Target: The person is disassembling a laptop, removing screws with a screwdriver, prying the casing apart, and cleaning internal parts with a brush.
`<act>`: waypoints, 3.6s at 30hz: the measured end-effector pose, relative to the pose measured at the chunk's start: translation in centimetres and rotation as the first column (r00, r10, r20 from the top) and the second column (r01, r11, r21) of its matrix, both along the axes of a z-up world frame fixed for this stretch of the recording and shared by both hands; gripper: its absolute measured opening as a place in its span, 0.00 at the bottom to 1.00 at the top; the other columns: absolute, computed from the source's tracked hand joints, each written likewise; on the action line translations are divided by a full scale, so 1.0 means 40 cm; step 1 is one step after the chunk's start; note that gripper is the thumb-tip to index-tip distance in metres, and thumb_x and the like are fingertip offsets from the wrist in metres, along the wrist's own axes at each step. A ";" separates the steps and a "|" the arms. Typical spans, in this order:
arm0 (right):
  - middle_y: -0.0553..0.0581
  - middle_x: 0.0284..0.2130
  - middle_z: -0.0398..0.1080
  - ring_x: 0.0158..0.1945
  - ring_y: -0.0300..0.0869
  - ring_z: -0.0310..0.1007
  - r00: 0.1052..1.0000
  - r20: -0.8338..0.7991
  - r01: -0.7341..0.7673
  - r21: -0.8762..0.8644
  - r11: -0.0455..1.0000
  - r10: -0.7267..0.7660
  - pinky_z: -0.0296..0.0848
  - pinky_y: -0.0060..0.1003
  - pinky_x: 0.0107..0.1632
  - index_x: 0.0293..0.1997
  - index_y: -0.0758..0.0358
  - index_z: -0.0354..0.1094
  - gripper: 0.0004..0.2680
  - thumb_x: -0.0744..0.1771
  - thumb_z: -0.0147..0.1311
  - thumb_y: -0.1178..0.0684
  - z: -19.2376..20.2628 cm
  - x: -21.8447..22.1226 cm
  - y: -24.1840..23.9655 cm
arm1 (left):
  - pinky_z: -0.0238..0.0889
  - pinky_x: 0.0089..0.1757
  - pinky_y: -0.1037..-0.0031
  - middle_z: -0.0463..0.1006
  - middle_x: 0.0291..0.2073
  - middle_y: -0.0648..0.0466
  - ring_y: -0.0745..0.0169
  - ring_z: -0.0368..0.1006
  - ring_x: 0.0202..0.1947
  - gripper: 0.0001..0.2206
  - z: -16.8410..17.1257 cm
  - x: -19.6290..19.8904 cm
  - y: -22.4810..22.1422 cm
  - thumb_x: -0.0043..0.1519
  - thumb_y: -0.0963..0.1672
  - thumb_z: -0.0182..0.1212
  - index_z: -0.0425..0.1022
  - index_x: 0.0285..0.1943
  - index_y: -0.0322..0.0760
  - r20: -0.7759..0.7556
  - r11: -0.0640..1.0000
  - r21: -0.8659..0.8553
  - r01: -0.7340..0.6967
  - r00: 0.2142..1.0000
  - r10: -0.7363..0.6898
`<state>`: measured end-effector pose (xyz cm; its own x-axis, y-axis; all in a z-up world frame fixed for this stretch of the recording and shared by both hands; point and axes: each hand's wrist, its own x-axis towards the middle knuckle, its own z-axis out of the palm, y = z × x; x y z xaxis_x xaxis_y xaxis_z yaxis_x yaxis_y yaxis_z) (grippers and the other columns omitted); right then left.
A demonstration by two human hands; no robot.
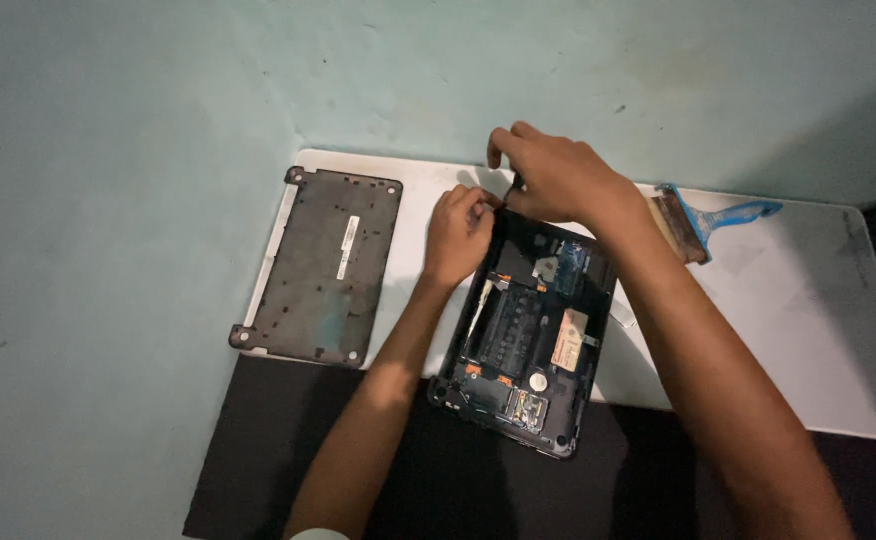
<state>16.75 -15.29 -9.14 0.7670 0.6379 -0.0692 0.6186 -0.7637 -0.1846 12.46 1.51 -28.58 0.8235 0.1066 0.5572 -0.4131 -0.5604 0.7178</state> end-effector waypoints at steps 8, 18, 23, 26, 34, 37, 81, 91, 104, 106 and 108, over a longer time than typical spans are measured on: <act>0.71 0.44 0.84 0.47 0.75 0.87 0.995 0.083 0.055 -0.007 0.998 -0.055 0.83 0.71 0.49 0.61 0.59 0.74 0.11 0.73 0.59 0.48 -0.038 0.015 -0.005 | 0.72 0.49 0.52 0.75 0.34 0.50 0.42 0.77 0.40 0.06 -0.011 0.000 0.002 0.63 0.42 0.70 0.84 0.47 0.40 -0.014 0.999 0.045 0.009 1.000 -0.008; 0.77 0.53 0.82 0.58 0.77 0.85 0.989 0.032 0.145 -0.089 0.985 -0.143 0.80 0.74 0.59 0.78 0.61 0.68 0.24 0.76 0.44 0.36 -0.046 0.012 0.005 | 0.72 0.48 0.50 0.74 0.33 0.46 0.37 0.77 0.40 0.06 0.011 0.000 -0.007 0.62 0.43 0.72 0.83 0.44 0.38 -0.057 0.999 0.049 -0.010 0.998 0.013; 0.74 0.58 0.78 0.55 0.80 0.83 1.000 -0.015 0.010 0.013 1.000 -0.010 0.80 0.77 0.58 0.69 0.55 0.66 0.17 0.71 0.62 0.52 0.032 -0.054 -0.007 | 0.74 0.47 0.55 0.74 0.33 0.48 0.43 0.76 0.39 0.07 0.024 -0.005 -0.013 0.61 0.42 0.73 0.85 0.47 0.41 -0.010 0.999 0.032 -0.017 1.000 0.018; 0.69 0.56 0.75 0.53 0.78 0.84 0.999 -0.047 0.022 0.048 0.999 -0.020 0.81 0.75 0.55 0.65 0.54 0.70 0.16 0.70 0.64 0.47 -0.007 -0.037 -0.006 | 0.73 0.45 0.55 0.73 0.32 0.48 0.44 0.76 0.37 0.06 0.014 -0.006 -0.015 0.62 0.42 0.74 0.85 0.45 0.42 0.022 0.998 0.045 -0.033 0.999 0.032; 0.73 0.55 0.82 0.53 0.76 0.86 0.999 0.053 -0.010 -0.017 1.000 0.011 0.82 0.73 0.54 0.75 0.55 0.66 0.19 0.72 0.57 0.52 -0.055 -0.017 0.016 | 0.71 0.48 0.50 0.72 0.33 0.47 0.40 0.76 0.40 0.06 0.025 -0.012 -0.015 0.64 0.43 0.73 0.82 0.47 0.40 -0.015 0.998 0.060 -0.036 0.999 0.037; 0.74 0.58 0.77 0.54 0.78 0.84 1.000 0.029 -0.006 -0.003 1.000 0.006 0.81 0.78 0.53 0.74 0.53 0.64 0.23 0.69 0.66 0.51 -0.035 -0.025 0.018 | 0.72 0.50 0.50 0.76 0.36 0.46 0.39 0.77 0.41 0.08 0.035 -0.018 -0.017 0.63 0.41 0.71 0.82 0.50 0.39 -0.028 0.998 0.055 -0.022 0.999 0.024; 0.73 0.50 0.83 0.53 0.76 0.86 0.991 0.046 0.123 0.016 0.992 -0.123 0.78 0.76 0.56 0.66 0.58 0.70 0.15 0.75 0.56 0.43 -0.004 -0.033 0.003 | 0.69 0.55 0.48 0.75 0.41 0.40 0.29 0.75 0.49 0.09 0.009 0.004 0.013 0.72 0.40 0.53 0.81 0.49 0.35 -0.134 0.997 -0.032 0.065 0.989 -0.068; 0.73 0.44 0.83 0.51 0.79 0.85 0.995 -0.013 0.101 0.083 0.991 -0.101 0.77 0.77 0.57 0.65 0.53 0.68 0.13 0.74 0.56 0.43 -0.016 -0.019 -0.007 | 0.71 0.56 0.52 0.78 0.41 0.48 0.41 0.78 0.48 0.10 -0.004 0.006 0.009 0.65 0.41 0.66 0.86 0.53 0.44 -0.085 0.996 -0.031 0.085 0.992 -0.088; 0.64 0.26 0.78 0.39 0.72 0.84 0.986 -0.007 0.163 0.200 0.966 -0.165 0.76 0.69 0.54 0.59 0.51 0.72 0.09 0.73 0.57 0.45 -0.013 -0.046 -0.071 | 0.72 0.57 0.52 0.81 0.41 0.47 0.39 0.79 0.48 0.11 0.020 -0.007 -0.001 0.68 0.39 0.61 0.87 0.54 0.43 -0.150 0.995 -0.086 0.043 0.987 -0.056; 0.65 0.27 0.78 0.40 0.73 0.84 0.990 -0.019 0.143 0.242 0.960 -0.143 0.76 0.70 0.54 0.58 0.50 0.71 0.09 0.73 0.56 0.45 -0.032 -0.041 -0.063 | 0.74 0.57 0.53 0.82 0.41 0.48 0.43 0.80 0.48 0.09 0.009 -0.005 0.000 0.67 0.40 0.64 0.87 0.53 0.45 -0.127 0.998 -0.054 0.014 0.992 -0.021; 0.66 0.28 0.78 0.40 0.73 0.84 0.990 -0.020 0.141 0.241 0.960 -0.141 0.76 0.70 0.54 0.58 0.51 0.72 0.09 0.73 0.57 0.46 -0.030 -0.048 -0.060 | 0.74 0.56 0.53 0.82 0.41 0.47 0.42 0.80 0.48 0.09 0.013 -0.007 0.001 0.67 0.40 0.64 0.87 0.53 0.43 -0.124 0.998 -0.064 0.004 0.992 -0.012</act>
